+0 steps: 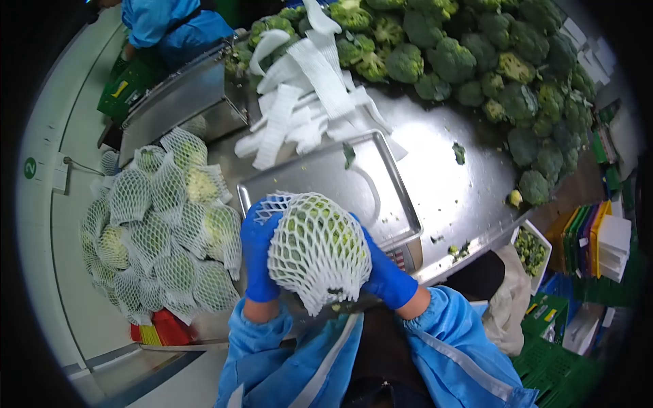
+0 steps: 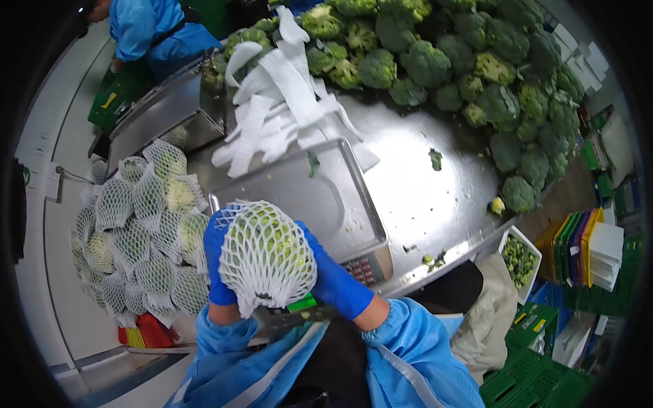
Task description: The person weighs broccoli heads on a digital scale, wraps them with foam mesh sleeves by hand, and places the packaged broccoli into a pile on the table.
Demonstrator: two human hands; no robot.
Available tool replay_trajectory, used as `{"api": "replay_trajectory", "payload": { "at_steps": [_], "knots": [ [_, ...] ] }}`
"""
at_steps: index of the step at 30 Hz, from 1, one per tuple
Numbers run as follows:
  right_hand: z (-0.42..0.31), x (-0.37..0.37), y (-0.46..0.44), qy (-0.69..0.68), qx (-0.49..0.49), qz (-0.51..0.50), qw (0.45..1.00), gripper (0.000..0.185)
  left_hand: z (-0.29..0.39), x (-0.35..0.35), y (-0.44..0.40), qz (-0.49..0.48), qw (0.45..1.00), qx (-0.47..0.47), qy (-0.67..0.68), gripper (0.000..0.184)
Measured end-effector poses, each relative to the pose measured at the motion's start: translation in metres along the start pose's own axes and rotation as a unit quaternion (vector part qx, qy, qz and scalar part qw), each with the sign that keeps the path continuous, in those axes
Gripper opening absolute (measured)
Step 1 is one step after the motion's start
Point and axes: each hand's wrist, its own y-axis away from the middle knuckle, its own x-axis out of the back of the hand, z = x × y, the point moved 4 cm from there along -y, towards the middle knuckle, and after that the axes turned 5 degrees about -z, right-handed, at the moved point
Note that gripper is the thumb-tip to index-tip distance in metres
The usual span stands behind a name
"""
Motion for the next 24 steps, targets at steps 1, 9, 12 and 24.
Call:
{"api": "replay_trajectory", "payload": {
  "at_steps": [1,9,12,24],
  "knots": [
    [-0.009,0.006,-0.010,-0.043,0.002,-0.020,0.999,0.055,0.004,0.013,-0.016,0.033,0.999,0.022,-0.026,0.033],
    [-0.074,-0.075,-0.070,0.554,0.377,-0.032,0.741,0.070,-0.008,0.069,-0.078,0.099,0.924,0.065,0.363,0.069],
    [-0.091,-0.060,-0.074,0.498,0.281,-0.081,0.816,0.060,0.014,0.122,-0.149,0.136,0.934,-0.031,0.330,0.064],
    [-0.276,0.194,-0.049,0.415,0.407,0.351,0.734,0.042,0.031,0.432,-0.420,0.120,0.706,-0.204,-0.667,0.078]
  ]
}}
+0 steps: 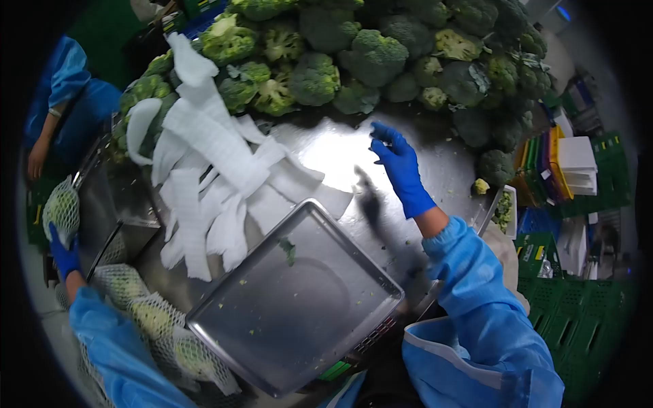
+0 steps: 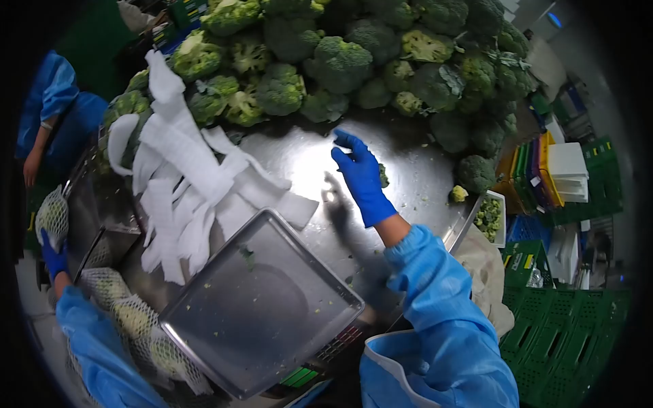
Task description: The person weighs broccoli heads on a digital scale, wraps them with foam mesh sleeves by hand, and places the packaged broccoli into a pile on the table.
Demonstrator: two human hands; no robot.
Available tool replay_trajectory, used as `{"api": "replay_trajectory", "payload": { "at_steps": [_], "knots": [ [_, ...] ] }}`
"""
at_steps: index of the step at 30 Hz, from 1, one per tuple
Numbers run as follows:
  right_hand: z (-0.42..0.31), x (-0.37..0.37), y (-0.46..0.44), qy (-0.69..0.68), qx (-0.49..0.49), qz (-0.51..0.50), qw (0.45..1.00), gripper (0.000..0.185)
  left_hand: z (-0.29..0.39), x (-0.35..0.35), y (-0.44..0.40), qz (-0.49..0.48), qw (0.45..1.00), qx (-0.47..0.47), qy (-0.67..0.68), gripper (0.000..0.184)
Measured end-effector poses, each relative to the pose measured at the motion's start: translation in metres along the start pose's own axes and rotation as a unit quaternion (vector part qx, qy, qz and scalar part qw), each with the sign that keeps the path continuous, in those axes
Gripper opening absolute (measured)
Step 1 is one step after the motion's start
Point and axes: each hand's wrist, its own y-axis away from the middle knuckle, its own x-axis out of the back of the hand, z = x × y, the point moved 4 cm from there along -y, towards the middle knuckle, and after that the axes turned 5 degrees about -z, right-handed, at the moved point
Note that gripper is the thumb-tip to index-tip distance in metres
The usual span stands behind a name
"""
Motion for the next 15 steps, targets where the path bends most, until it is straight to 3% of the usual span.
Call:
{"api": "replay_trajectory", "payload": {
  "at_steps": [1,3,4,6,7,8,9,11,13,14,15],
  "knots": [
    [0.011,0.010,-0.024,0.079,0.187,0.045,0.978,0.053,-0.026,-0.006,-0.003,-0.016,0.999,0.022,0.033,0.078],
    [-0.060,0.007,-0.035,0.261,0.314,0.104,0.907,0.067,-0.021,0.000,0.012,0.008,0.999,0.037,0.022,0.077],
    [-0.083,0.008,-0.051,0.339,0.377,0.140,0.851,0.071,-0.031,0.001,0.020,0.009,0.986,0.119,0.116,0.072],
    [-0.117,0.008,-0.085,0.429,0.407,0.148,0.793,0.078,-0.047,0.000,0.038,0.007,0.959,0.196,0.205,0.066],
    [-0.119,0.008,-0.104,0.426,0.404,0.151,0.795,0.078,-0.054,-0.001,0.039,0.047,0.978,0.155,0.133,0.060],
    [-0.117,0.004,-0.124,0.522,0.370,0.164,0.751,0.081,-0.060,-0.001,0.041,0.092,0.987,0.120,0.054,0.054],
    [-0.114,-0.001,-0.135,0.612,0.333,0.173,0.696,0.085,0.012,0.016,0.051,0.127,0.976,0.155,0.082,0.051],
    [-0.111,-0.005,-0.133,0.607,0.299,0.173,0.716,0.083,0.194,0.058,0.070,0.204,0.944,0.217,0.143,0.047],
    [-0.111,-0.003,-0.115,0.602,0.269,0.168,0.733,0.081,0.222,0.028,0.090,0.150,0.943,0.094,0.281,0.049],
    [-0.107,-0.002,-0.095,0.567,0.258,0.141,0.770,0.079,0.238,0.004,0.103,0.065,0.897,0.156,0.408,0.050],
    [-0.106,0.001,-0.076,0.530,0.245,0.113,0.804,0.077,0.296,0.008,0.113,0.003,0.855,0.162,0.492,0.052]
  ]
}}
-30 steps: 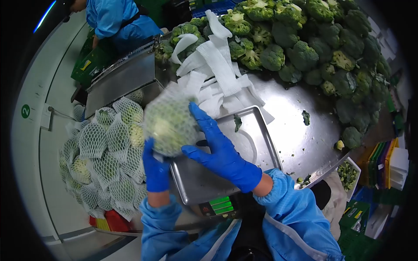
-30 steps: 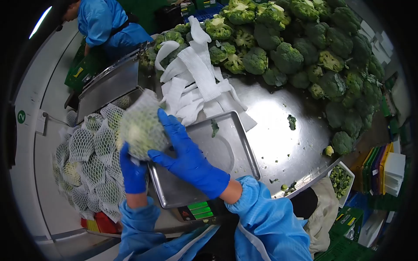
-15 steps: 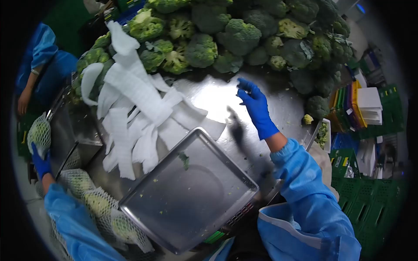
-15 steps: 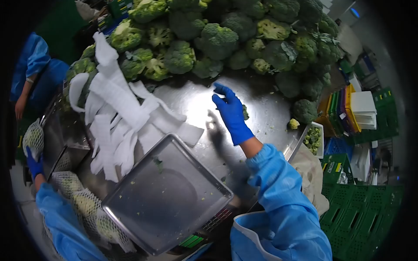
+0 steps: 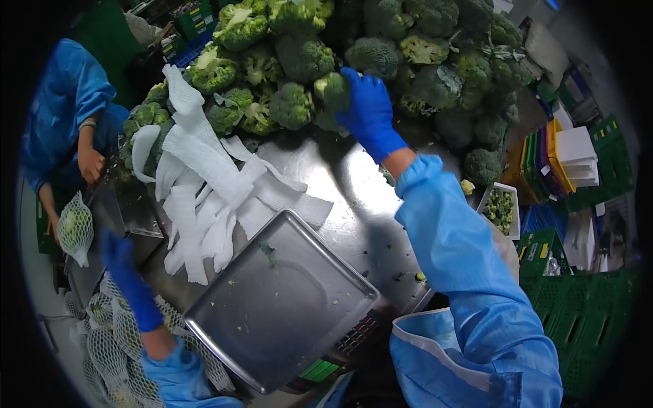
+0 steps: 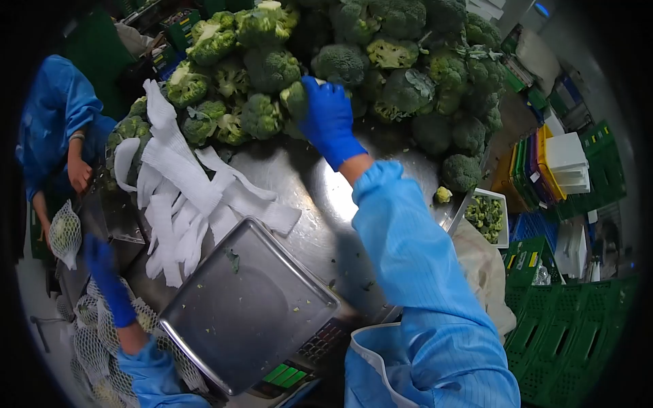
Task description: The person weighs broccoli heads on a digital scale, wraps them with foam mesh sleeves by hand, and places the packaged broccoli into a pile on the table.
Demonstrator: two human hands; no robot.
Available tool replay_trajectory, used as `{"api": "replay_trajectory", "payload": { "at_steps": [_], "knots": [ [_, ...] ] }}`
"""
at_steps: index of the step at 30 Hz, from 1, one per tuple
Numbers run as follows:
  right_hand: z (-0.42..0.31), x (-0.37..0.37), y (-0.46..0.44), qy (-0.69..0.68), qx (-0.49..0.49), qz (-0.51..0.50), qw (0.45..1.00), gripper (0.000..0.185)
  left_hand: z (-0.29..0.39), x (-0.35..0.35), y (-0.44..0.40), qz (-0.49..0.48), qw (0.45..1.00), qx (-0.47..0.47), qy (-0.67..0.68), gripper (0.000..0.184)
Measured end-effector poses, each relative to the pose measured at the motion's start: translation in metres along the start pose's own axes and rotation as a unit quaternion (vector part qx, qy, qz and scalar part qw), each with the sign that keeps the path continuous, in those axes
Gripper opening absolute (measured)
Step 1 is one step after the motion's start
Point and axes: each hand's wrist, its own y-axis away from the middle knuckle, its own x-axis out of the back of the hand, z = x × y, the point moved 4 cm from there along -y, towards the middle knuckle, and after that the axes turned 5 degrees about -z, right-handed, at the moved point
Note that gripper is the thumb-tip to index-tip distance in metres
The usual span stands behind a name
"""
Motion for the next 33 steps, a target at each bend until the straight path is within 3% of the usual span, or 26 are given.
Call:
{"api": "replay_trajectory", "payload": {
  "at_steps": [2,4,5,6,8,9,10,12,15,16,17,18,19,20,22,23,24,27,28,30,31,33],
  "knots": [
    [-0.001,0.026,0.029,-0.080,-0.004,0.021,0.997,0.076,0.071,-0.090,0.065,-0.108,0.986,0.050,0.116,0.058],
    [-0.011,0.053,0.057,-0.161,-0.005,0.033,0.986,0.074,0.113,-0.137,0.119,-0.228,0.934,0.129,0.245,0.066],
    [-0.015,0.059,0.075,-0.388,-0.100,-0.018,0.916,0.075,0.134,-0.153,0.140,-0.270,0.908,0.169,0.271,0.070],
    [-0.023,0.063,0.096,-0.587,-0.191,-0.067,0.783,0.076,0.151,-0.166,0.161,-0.310,0.879,0.207,0.297,0.074],
    [-0.062,0.082,0.145,-0.671,-0.210,-0.121,0.701,0.076,0.170,-0.178,0.192,-0.325,0.859,0.211,0.335,0.082],
    [-0.087,0.090,0.171,-0.688,-0.217,-0.164,0.673,0.076,0.181,-0.182,0.205,-0.282,0.881,0.219,0.311,0.089],
    [-0.112,0.095,0.197,-0.703,-0.222,-0.204,0.644,0.076,0.182,-0.187,0.211,-0.260,0.903,0.139,0.313,0.091],
    [-0.150,0.093,0.244,-0.697,-0.163,-0.215,0.665,0.071,0.168,-0.171,0.219,-0.191,0.947,0.103,0.239,0.089],
    [-0.162,0.089,0.257,-0.684,-0.105,-0.413,0.592,0.058,0.152,-0.135,0.221,-0.202,0.947,0.104,0.227,0.088],
    [-0.153,0.087,0.244,-0.553,-0.057,-0.489,0.673,0.046,0.151,-0.126,0.226,-0.203,0.954,0.094,0.200,0.088],
    [-0.138,0.072,0.237,-0.657,-0.013,-0.379,0.652,0.036,0.145,-0.119,0.229,-0.193,0.973,0.031,0.126,0.089],
    [-0.117,0.069,0.225,-0.617,-0.153,-0.385,0.669,0.036,0.142,-0.119,0.235,-0.198,0.972,0.030,0.125,0.089],
    [-0.095,0.064,0.200,-0.529,0.023,-0.081,0.844,0.039,0.145,-0.121,0.241,-0.186,0.980,-0.018,0.073,0.091],
    [-0.070,0.059,0.181,-0.417,0.038,-0.022,0.908,0.044,0.146,-0.123,0.245,-0.174,0.982,-0.065,0.023,0.093],
    [-0.028,0.034,0.159,-0.141,0.038,-0.041,0.988,0.051,0.149,-0.129,0.248,-0.195,0.977,-0.087,-0.012,0.093],
    [-0.007,0.006,0.166,-0.084,0.057,-0.091,0.991,0.053,0.158,-0.135,0.251,-0.228,0.957,-0.125,-0.128,0.092],
    [0.023,-0.045,0.184,-0.031,0.083,-0.253,0.963,0.054,0.164,-0.142,0.253,-0.256,0.921,-0.164,-0.244,0.092],
    [0.043,-0.041,0.196,-0.124,0.156,-0.283,0.938,0.052,0.162,-0.145,0.250,-0.261,0.931,-0.152,-0.206,0.091],
    [0.051,-0.044,0.192,-0.173,0.132,-0.281,0.935,0.047,0.160,-0.144,0.251,-0.262,0.935,-0.140,-0.195,0.092],
    [0.042,-0.034,0.188,-0.265,-0.030,-0.392,0.880,0.043,0.162,-0.143,0.252,-0.267,0.933,-0.132,-0.201,0.091],
    [0.030,-0.023,0.184,-0.314,-0.004,-0.367,0.875,0.041,0.163,-0.143,0.252,-0.275,0.929,-0.134,-0.208,0.091],
    [0.020,-0.033,0.189,-0.246,0.085,-0.315,0.913,0.053,0.165,-0.140,0.254,-0.275,0.933,-0.123,-0.197,0.090]
  ]
}}
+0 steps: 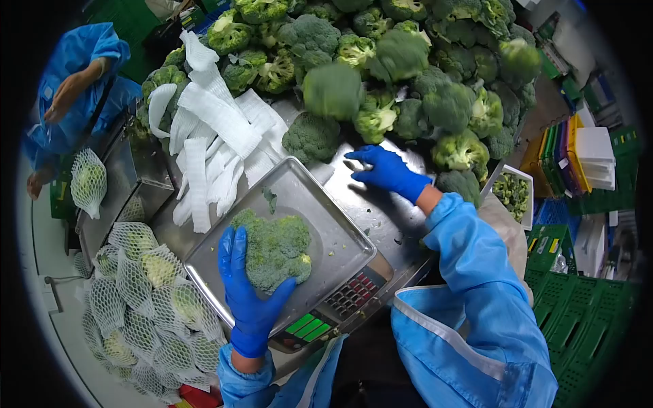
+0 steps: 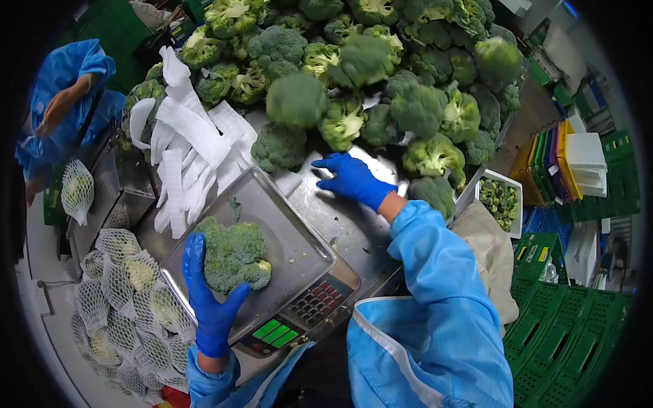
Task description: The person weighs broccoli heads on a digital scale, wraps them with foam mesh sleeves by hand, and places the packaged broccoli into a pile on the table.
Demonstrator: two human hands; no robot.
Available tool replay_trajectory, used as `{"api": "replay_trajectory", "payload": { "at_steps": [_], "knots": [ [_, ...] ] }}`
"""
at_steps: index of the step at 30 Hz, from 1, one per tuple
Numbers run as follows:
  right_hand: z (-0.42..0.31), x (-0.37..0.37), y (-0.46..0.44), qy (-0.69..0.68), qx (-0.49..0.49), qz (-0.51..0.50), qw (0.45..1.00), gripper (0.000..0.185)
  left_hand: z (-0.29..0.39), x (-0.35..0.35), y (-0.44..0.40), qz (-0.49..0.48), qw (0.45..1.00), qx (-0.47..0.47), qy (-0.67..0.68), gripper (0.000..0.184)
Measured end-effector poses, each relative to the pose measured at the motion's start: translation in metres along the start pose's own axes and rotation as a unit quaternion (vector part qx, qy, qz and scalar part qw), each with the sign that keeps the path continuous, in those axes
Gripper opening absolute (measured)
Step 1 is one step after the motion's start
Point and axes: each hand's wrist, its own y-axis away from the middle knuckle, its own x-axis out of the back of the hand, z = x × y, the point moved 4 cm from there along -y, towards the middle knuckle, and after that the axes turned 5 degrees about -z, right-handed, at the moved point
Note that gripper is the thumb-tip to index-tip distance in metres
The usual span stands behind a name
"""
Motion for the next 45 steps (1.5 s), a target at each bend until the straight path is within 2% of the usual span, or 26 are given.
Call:
{"api": "replay_trajectory", "payload": {
  "at_steps": [2,5,6,7,8,9,11,12,13,17,20,21,23,26,27,29,31,34,36,37,39,40,41,43,44,45],
  "knots": [
    [-0.013,-0.018,-0.005,0.105,0.023,0.074,0.991,0.063,0.001,-0.002,-0.001,0.004,1.000,0.006,0.015,0.090],
    [-0.009,-0.037,-0.021,0.008,-0.154,-0.002,0.988,0.048,0.006,-0.005,0.002,0.021,1.000,-0.002,0.023,0.087],
    [-0.011,-0.048,-0.021,-0.440,-0.098,0.087,0.888,0.041,0.009,-0.005,0.001,0.026,1.000,-0.005,0.014,0.086],
    [-0.009,-0.059,-0.019,-0.790,-0.016,0.157,0.592,0.036,0.013,-0.005,0.001,0.031,0.999,-0.008,0.006,0.084],
    [-0.008,-0.053,-0.018,-0.619,-0.014,0.137,0.774,0.031,0.015,-0.004,0.001,0.032,0.999,-0.014,0.005,0.084],
    [-0.008,-0.061,-0.023,-0.758,-0.045,0.108,0.642,0.030,0.014,-0.005,0.001,0.042,0.999,-0.009,0.015,0.083],
    [-0.002,-0.053,-0.038,-0.483,-0.068,0.020,0.873,0.027,0.017,-0.008,0.007,0.043,0.999,-0.007,0.023,0.082],
    [-0.011,-0.055,-0.053,-0.034,-0.028,-0.034,0.998,0.024,0.018,-0.007,0.007,0.051,0.999,-0.009,0.016,0.081],
    [-0.052,-0.020,-0.046,0.043,-0.094,-0.083,0.991,0.027,0.019,-0.006,0.006,0.063,0.998,-0.011,0.008,0.080],
    [-0.057,-0.046,-0.060,-0.062,-0.078,0.010,0.995,0.036,0.030,0.000,0.011,0.086,0.996,-0.019,0.010,0.076],
    [-0.056,-0.030,-0.057,0.031,-0.132,-0.004,0.991,0.033,0.029,0.009,0.022,0.092,0.996,-0.014,0.013,0.074],
    [-0.054,-0.013,-0.054,0.055,-0.095,0.031,0.993,0.027,0.028,0.011,0.024,0.093,0.995,-0.012,0.029,0.073],
    [-0.070,0.031,-0.040,-0.056,-0.194,-0.076,0.976,0.029,0.030,0.016,0.023,0.106,0.993,-0.026,0.035,0.073],
    [-0.086,0.061,-0.021,-0.273,-0.203,0.009,0.940,0.026,0.044,0.017,0.013,0.113,0.989,-0.059,0.076,0.071],
    [-0.089,0.067,-0.015,-0.270,-0.202,0.006,0.941,0.026,0.053,0.015,0.007,0.111,0.984,-0.081,0.112,0.069],
    [-0.098,0.103,0.003,-0.313,-0.123,0.234,0.912,0.026,0.067,0.012,-0.003,0.102,0.987,-0.085,0.090,0.070],
    [-0.123,0.140,0.035,-0.345,-0.074,0.332,0.875,0.022,0.077,0.006,-0.009,0.079,0.981,-0.123,0.124,0.071],
    [-0.174,0.146,0.086,-0.381,0.012,0.241,0.892,0.017,0.096,-0.001,-0.020,0.069,0.976,-0.137,0.156,0.085],
    [-0.192,0.116,0.112,-0.420,-0.001,0.175,0.891,0.019,0.100,-0.007,-0.028,0.060,0.967,-0.146,0.199,0.101],
    [-0.204,0.104,0.124,-0.505,-0.022,0.086,0.858,0.020,0.106,-0.007,-0.031,0.093,0.944,-0.166,0.268,0.089],
    [-0.213,0.094,0.139,-0.549,-0.022,0.021,0.835,0.023,0.088,-0.012,-0.021,0.045,0.982,-0.147,0.114,0.066],
    [-0.209,0.098,0.139,-0.570,-0.062,-0.008,0.819,0.027,0.080,-0.014,-0.014,0.058,0.982,-0.145,0.106,0.041],
    [-0.198,0.106,0.128,-0.565,0.052,-0.005,0.823,0.035,0.083,-0.012,-0.008,0.059,0.983,-0.142,0.104,0.041],
    [-0.189,0.128,0.123,-0.311,0.055,0.275,0.908,0.050,0.078,-0.021,0.000,-0.066,0.924,0.055,0.373,0.032],
    [-0.201,0.132,0.122,-0.281,0.096,0.279,0.913,0.059,0.082,-0.022,0.003,-0.065,0.915,0.041,0.395,0.026],
    [-0.213,0.133,0.123,-0.253,0.133,0.280,0.916,0.069,0.082,-0.028,0.009,-0.093,0.887,0.111,0.438,0.027]
  ]
}}
